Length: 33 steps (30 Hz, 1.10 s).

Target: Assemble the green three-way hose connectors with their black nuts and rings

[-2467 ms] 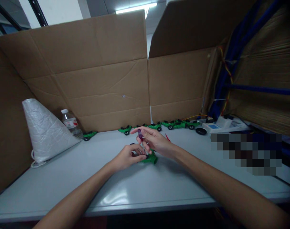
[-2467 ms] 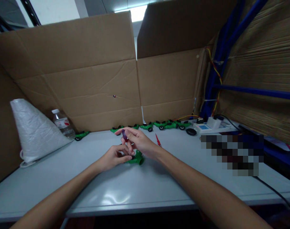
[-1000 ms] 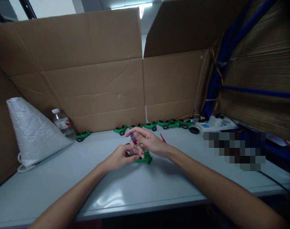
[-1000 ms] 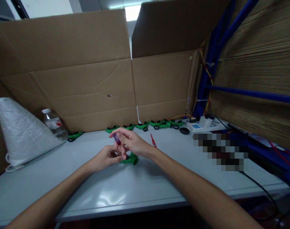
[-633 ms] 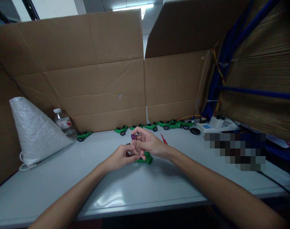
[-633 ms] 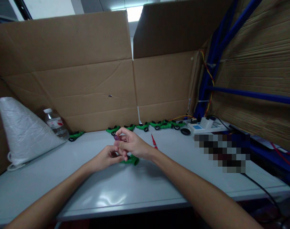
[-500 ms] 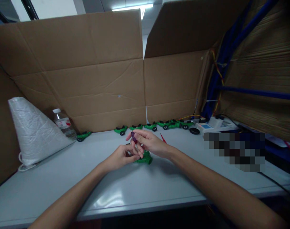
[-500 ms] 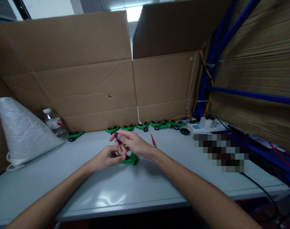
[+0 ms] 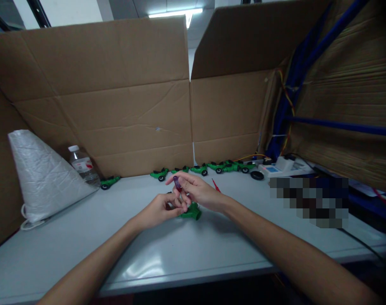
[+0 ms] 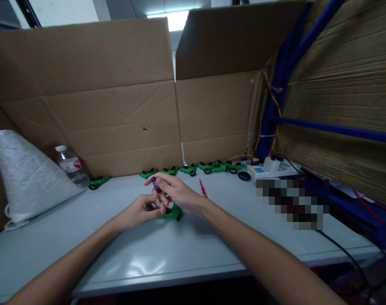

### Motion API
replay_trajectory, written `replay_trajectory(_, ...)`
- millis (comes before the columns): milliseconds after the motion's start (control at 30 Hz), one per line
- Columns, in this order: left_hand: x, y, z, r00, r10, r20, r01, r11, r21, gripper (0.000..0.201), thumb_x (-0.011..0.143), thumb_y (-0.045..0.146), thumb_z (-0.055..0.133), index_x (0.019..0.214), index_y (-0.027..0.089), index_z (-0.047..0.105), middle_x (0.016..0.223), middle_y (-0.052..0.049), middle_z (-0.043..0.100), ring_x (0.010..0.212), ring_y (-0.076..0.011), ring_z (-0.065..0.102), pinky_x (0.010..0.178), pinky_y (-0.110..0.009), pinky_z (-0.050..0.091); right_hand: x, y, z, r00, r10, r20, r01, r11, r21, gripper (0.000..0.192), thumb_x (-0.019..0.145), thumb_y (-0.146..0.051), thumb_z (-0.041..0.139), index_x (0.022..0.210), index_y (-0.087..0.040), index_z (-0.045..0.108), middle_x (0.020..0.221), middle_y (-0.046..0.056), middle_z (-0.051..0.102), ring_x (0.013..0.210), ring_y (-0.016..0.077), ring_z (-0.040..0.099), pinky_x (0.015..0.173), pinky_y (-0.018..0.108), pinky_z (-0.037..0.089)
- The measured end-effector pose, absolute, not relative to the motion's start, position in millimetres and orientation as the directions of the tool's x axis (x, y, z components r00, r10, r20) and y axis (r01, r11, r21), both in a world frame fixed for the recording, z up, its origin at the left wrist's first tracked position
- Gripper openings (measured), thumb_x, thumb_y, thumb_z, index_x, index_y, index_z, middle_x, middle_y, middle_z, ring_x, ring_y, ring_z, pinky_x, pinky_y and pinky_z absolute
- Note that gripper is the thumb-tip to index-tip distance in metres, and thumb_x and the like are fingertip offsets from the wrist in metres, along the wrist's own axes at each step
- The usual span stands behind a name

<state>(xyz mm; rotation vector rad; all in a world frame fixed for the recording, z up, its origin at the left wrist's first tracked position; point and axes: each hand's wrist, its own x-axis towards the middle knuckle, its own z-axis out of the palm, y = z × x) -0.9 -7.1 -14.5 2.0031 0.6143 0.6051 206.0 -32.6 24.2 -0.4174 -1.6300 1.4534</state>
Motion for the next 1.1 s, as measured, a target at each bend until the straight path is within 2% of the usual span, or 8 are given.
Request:
replay_trajectory(167, -4, -3, -18, 0.749, 0.64, 0.174, 0.209, -0.477, 0.854, 0.035, 0.093, 0.046, 0.074, 0.091, 0.012, 0.073, 0.098, -0.01, 0.074, 0.091, -0.0193, 0.068, 0.083, -0.029, 0.052, 203, -34, 26, -0.438, 0.819, 0.37, -0.26, 0.279, -0.924, 0.046, 0.088, -0.059, 0.076, 0.101, -0.021, 0.054, 0.088, -0.001, 0.071, 0.037, 0.0027, 0.048, 0.03, 0.014, 0.036)
replay_trajectory(300, -4, -3, -18, 0.76, 0.627, 0.17, 0.204, -0.478, 0.854, 0.034, 0.094, 0.045, 0.072, 0.089, 0.011, 0.072, 0.1, -0.01, 0.074, 0.091, -0.0185, 0.068, 0.082, -0.028, 0.051, 201, -35, 24, -0.401, 0.85, 0.343, -0.262, 0.252, -0.931, 0.054, 0.078, -0.054, 0.087, 0.096, -0.024, 0.045, 0.073, -0.007, 0.068, 0.035, 0.0051, 0.05, 0.029, 0.013, 0.035)
replay_trajectory(500, -2, -6, -11, 0.77, 0.62, 0.148, 0.196, -0.452, 0.87, 0.036, 0.093, 0.046, 0.074, 0.096, 0.01, 0.073, 0.103, -0.012, 0.075, 0.094, -0.0205, 0.069, 0.085, -0.029, 0.052, 202, -34, 23, -0.506, 0.777, 0.376, -0.33, 0.229, -0.916, 0.046, 0.097, -0.064, 0.062, 0.111, -0.02, 0.059, 0.086, -0.001, 0.066, 0.048, 0.0065, 0.062, 0.036, 0.014, 0.045)
replay_trajectory(600, -2, -7, -10, 0.774, 0.614, 0.155, 0.186, -0.454, 0.871, 0.036, 0.093, 0.047, 0.073, 0.097, 0.011, 0.073, 0.104, -0.012, 0.074, 0.096, -0.0207, 0.069, 0.086, -0.03, 0.052, 201, -34, 23, -0.49, 0.782, 0.386, -0.316, 0.254, -0.914, 0.046, 0.094, -0.063, 0.067, 0.103, -0.018, 0.062, 0.078, -0.002, 0.066, 0.045, 0.0065, 0.058, 0.034, 0.014, 0.042)
replay_trajectory(733, -2, -8, -9, 0.766, 0.624, 0.153, 0.194, -0.451, 0.871, 0.036, 0.092, 0.048, 0.075, 0.092, 0.012, 0.072, 0.098, -0.01, 0.074, 0.093, -0.02, 0.067, 0.085, -0.03, 0.052, 198, -34, 23, -0.461, 0.781, 0.422, -0.321, 0.297, -0.899, 0.045, 0.089, -0.059, 0.076, 0.096, -0.02, 0.056, 0.065, -0.005, 0.065, 0.042, 0.007, 0.054, 0.033, 0.013, 0.04)
replay_trajectory(867, -3, -8, -10, 0.76, 0.633, 0.148, 0.183, -0.427, 0.885, 0.038, 0.09, 0.049, 0.076, 0.088, 0.012, 0.069, 0.089, -0.008, 0.07, 0.082, -0.017, 0.064, 0.077, -0.028, 0.049, 200, -37, 25, -0.451, 0.8, 0.396, -0.321, 0.269, -0.908, 0.051, 0.083, -0.059, 0.082, 0.098, -0.022, 0.05, 0.077, -0.005, 0.068, 0.044, 0.0074, 0.057, 0.033, 0.014, 0.042)
replay_trajectory(1000, -4, -7, -11, 0.77, 0.623, 0.134, 0.166, -0.399, 0.902, 0.038, 0.09, 0.047, 0.076, 0.083, 0.012, 0.063, 0.081, -0.004, 0.065, 0.071, -0.0128, 0.058, 0.069, -0.025, 0.045, 207, -37, 29, -0.522, 0.773, 0.361, -0.312, 0.221, -0.924, 0.042, 0.097, -0.061, 0.064, 0.111, -0.022, 0.059, 0.087, -0.002, 0.064, 0.052, 0.0068, 0.061, 0.041, 0.016, 0.05)
replay_trajectory(1100, -4, -6, -10, 0.772, 0.62, 0.139, 0.164, -0.405, 0.899, 0.037, 0.09, 0.046, 0.076, 0.083, 0.012, 0.064, 0.083, -0.004, 0.066, 0.071, -0.0124, 0.057, 0.069, -0.025, 0.045, 211, -36, 30, -0.55, 0.753, 0.362, -0.298, 0.228, -0.927, 0.04, 0.099, -0.058, 0.064, 0.113, -0.021, 0.063, 0.092, 0.0, 0.065, 0.054, 0.0066, 0.061, 0.043, 0.016, 0.051)
